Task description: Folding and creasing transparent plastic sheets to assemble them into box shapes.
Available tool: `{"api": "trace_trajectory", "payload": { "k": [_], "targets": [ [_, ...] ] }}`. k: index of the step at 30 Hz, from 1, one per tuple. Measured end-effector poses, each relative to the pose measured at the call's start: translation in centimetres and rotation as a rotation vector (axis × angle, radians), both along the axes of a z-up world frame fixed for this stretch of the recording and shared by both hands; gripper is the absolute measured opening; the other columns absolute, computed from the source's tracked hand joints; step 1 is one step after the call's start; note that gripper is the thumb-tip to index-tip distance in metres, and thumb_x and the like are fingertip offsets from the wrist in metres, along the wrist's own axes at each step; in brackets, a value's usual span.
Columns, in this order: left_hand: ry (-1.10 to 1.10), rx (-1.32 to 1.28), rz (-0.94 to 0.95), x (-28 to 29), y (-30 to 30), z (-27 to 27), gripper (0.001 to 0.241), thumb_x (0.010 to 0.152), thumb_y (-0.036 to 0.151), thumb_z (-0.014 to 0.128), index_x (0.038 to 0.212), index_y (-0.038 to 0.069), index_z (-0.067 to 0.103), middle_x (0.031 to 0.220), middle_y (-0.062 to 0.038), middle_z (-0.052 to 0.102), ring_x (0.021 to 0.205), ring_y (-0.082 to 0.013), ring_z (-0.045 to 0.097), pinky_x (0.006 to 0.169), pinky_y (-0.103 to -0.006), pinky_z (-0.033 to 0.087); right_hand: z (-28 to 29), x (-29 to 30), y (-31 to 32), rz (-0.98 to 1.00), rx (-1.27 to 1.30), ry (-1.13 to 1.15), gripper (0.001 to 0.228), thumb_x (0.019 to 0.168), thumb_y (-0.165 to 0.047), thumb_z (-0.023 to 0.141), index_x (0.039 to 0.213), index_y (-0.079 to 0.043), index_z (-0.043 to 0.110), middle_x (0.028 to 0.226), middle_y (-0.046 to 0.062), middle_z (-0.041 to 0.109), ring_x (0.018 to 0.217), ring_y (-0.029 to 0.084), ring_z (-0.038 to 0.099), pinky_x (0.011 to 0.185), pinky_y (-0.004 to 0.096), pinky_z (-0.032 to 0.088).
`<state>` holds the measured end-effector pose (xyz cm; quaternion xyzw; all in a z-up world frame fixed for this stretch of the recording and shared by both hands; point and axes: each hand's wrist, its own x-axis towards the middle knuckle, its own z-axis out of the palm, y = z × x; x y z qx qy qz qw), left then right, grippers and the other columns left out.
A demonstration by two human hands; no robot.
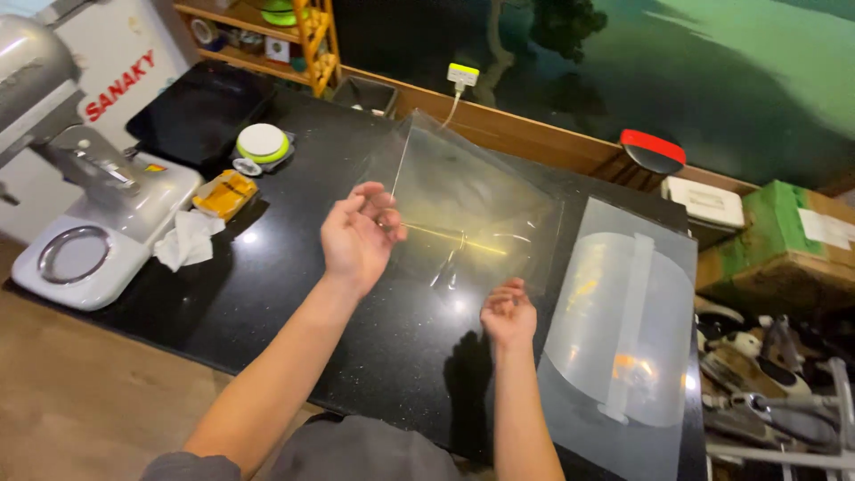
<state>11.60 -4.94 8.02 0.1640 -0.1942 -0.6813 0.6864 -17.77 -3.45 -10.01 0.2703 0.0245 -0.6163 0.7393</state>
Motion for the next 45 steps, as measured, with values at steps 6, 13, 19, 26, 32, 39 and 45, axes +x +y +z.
{"api": "trace_trajectory", "payload": {
  "k": [6,13,19,26,32,39,45],
  "targets": [
    [-0.361,-0.068,-0.048,-5.3,0.1,-0.8,0.021,0.105,0.024,0.051,0.106,0.006,0.062,0.094,-0.009,0.066,0.08,-0.0202,0.06,0.073,-0.0383,0.053,-8.8,-3.1,4.7,0.052,-0.116,0.544,0.036,0.095,-0.041,0.04,0.081,-0.015,0.061,0.064,0.0,0.05,0.052,0.017,0.042,0.044,0.035,0.037],
    [-0.575,-0.136,-0.327,-13.4,3.8,-1.2,0.019,0.102,0.024,0.057,0.105,0.008,0.067,0.093,-0.004,0.07,0.076,-0.0127,0.063,0.067,-0.0287,0.053,13.4,2.7,13.4,-0.718,0.002,1.986,0.013,0.102,-0.009,0.066,0.111,-0.007,0.056,0.098,0.006,0.048,0.086,0.019,0.043,0.079,0.03,0.041],
    [-0.681,-0.238,-0.424,-18.0,5.0,-3.7,0.023,0.098,0.022,0.071,0.115,0.008,0.067,0.099,-0.001,0.068,0.087,-0.0092,0.061,0.072,-0.0275,0.049,20.0,-0.4,12.0,-0.685,-0.204,2.945,0.052,0.081,-0.004,0.08,0.132,-0.009,0.067,0.152,0.015,0.051,0.139,0.034,0.046,0.113,0.049,0.031],
    [-0.456,-0.036,-0.532,-19.8,2.6,-4.0,0.036,0.101,0.036,0.061,0.121,0.006,0.066,0.097,-0.005,0.071,0.079,-0.0125,0.065,0.067,-0.0268,0.053,16.9,-5.3,12.3,-0.855,-0.138,2.751,0.023,0.095,0.0,0.075,0.117,-0.005,0.074,0.127,0.01,0.073,0.115,0.029,0.066,0.102,0.04,0.052],
    [-0.621,-0.038,-0.483,-21.3,2.3,-3.8,0.032,0.099,0.022,0.066,0.124,0.002,0.063,0.104,-0.01,0.075,0.079,-0.0134,0.068,0.066,-0.0277,0.055,15.8,-5.2,12.7,-0.819,-0.145,2.476,0.016,0.105,-0.005,0.061,0.12,0.001,0.063,0.131,0.015,0.07,0.111,0.025,0.071,0.084,0.029,0.063],
    [-0.414,0.049,-0.449,-19.7,2.4,-6.5,0.029,0.102,0.02,0.059,0.119,0.0,0.07,0.101,-0.009,0.072,0.077,-0.0128,0.067,0.069,-0.0301,0.057,16.4,-6.1,11.7,-0.759,0.092,2.009,0.021,0.11,-0.018,0.046,0.121,-0.001,0.051,0.123,0.017,0.07,0.094,0.022,0.076,0.063,0.027,0.061],
    [-0.388,0.077,-0.282,-17.8,-0.6,-9.0,0.022,0.098,0.01,0.065,0.118,0.001,0.069,0.098,-0.008,0.071,0.077,-0.0131,0.065,0.068,-0.0292,0.054,15.5,-8.1,10.7,-0.716,0.201,1.726,0.021,0.106,-0.022,0.043,0.114,-0.003,0.048,0.113,0.018,0.072,0.076,0.024,0.075,0.049,0.027,0.059]
  ]
}}
